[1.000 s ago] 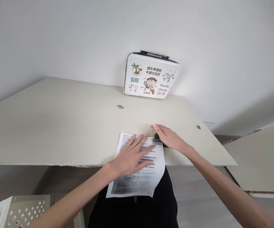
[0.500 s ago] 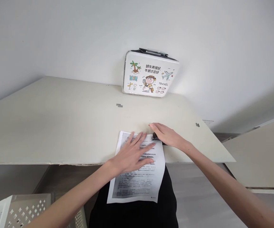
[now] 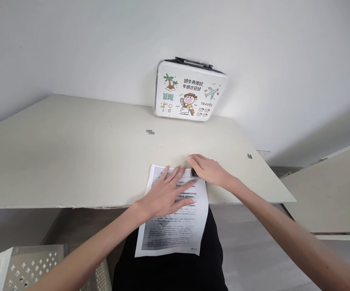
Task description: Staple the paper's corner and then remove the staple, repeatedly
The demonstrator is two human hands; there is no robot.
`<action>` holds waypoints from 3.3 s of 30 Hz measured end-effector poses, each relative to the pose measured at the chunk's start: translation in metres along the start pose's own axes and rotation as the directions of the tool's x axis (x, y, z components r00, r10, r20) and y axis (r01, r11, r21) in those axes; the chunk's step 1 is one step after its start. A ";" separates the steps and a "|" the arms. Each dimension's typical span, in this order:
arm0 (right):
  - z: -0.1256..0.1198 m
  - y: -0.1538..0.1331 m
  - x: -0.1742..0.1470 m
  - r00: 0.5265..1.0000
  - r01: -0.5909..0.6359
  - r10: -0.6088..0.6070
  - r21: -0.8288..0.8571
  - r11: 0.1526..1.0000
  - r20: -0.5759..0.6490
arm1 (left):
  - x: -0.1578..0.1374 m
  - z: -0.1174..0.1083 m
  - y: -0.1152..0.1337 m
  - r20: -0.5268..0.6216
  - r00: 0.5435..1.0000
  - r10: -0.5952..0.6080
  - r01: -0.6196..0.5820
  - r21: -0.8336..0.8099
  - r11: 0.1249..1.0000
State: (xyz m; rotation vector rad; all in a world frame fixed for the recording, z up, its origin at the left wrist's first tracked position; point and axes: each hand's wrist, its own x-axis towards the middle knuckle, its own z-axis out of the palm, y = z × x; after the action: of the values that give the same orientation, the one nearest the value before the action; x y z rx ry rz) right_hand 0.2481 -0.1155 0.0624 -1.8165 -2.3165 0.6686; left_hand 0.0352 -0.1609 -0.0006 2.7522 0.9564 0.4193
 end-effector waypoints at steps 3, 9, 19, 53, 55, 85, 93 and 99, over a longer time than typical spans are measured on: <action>0.000 0.002 0.002 1.000 -0.008 0.008 -0.021 1.000 0.005 | -0.001 -0.002 0.000 0.013 1.000 -0.001 0.001 -0.002 1.000; -0.004 0.011 0.003 0.999 -0.033 0.032 0.045 0.998 0.011 | -0.002 -0.001 0.001 -0.003 1.000 -0.004 0.004 0.009 1.000; -0.002 0.010 0.004 1.000 -0.017 0.016 0.021 1.000 0.008 | -0.003 0.003 -0.001 -0.043 0.999 0.014 -0.013 0.008 1.000; 0.005 0.007 0.004 0.999 -0.053 0.052 -0.048 0.997 -0.011 | 0.000 0.005 0.005 -0.024 1.000 -0.017 0.017 0.007 1.000; 0.006 0.009 0.005 0.999 -0.045 0.044 -0.057 0.997 -0.005 | -0.001 0.006 0.004 -0.032 0.999 -0.013 0.014 0.007 1.000; 0.009 0.011 0.004 0.997 -0.030 0.027 -0.039 0.999 -0.070 | -0.002 0.014 0.003 -0.054 0.998 -0.017 0.017 -0.005 1.000; 0.005 0.024 -0.002 0.992 -0.083 0.097 0.150 0.985 -0.086 | -0.003 0.015 0.003 -0.065 0.998 -0.019 0.018 -0.005 1.000; 0.006 0.022 0.000 0.992 -0.084 0.095 0.120 0.989 -0.089 | -0.003 0.018 0.002 -0.084 0.996 -0.013 0.013 -0.005 1.000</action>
State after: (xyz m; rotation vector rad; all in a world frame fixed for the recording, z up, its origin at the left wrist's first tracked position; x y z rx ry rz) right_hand 0.2654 -0.1134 0.0477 -1.8664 -2.1024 0.6970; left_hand 0.0400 -0.1658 -0.0174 2.7421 0.9909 0.5379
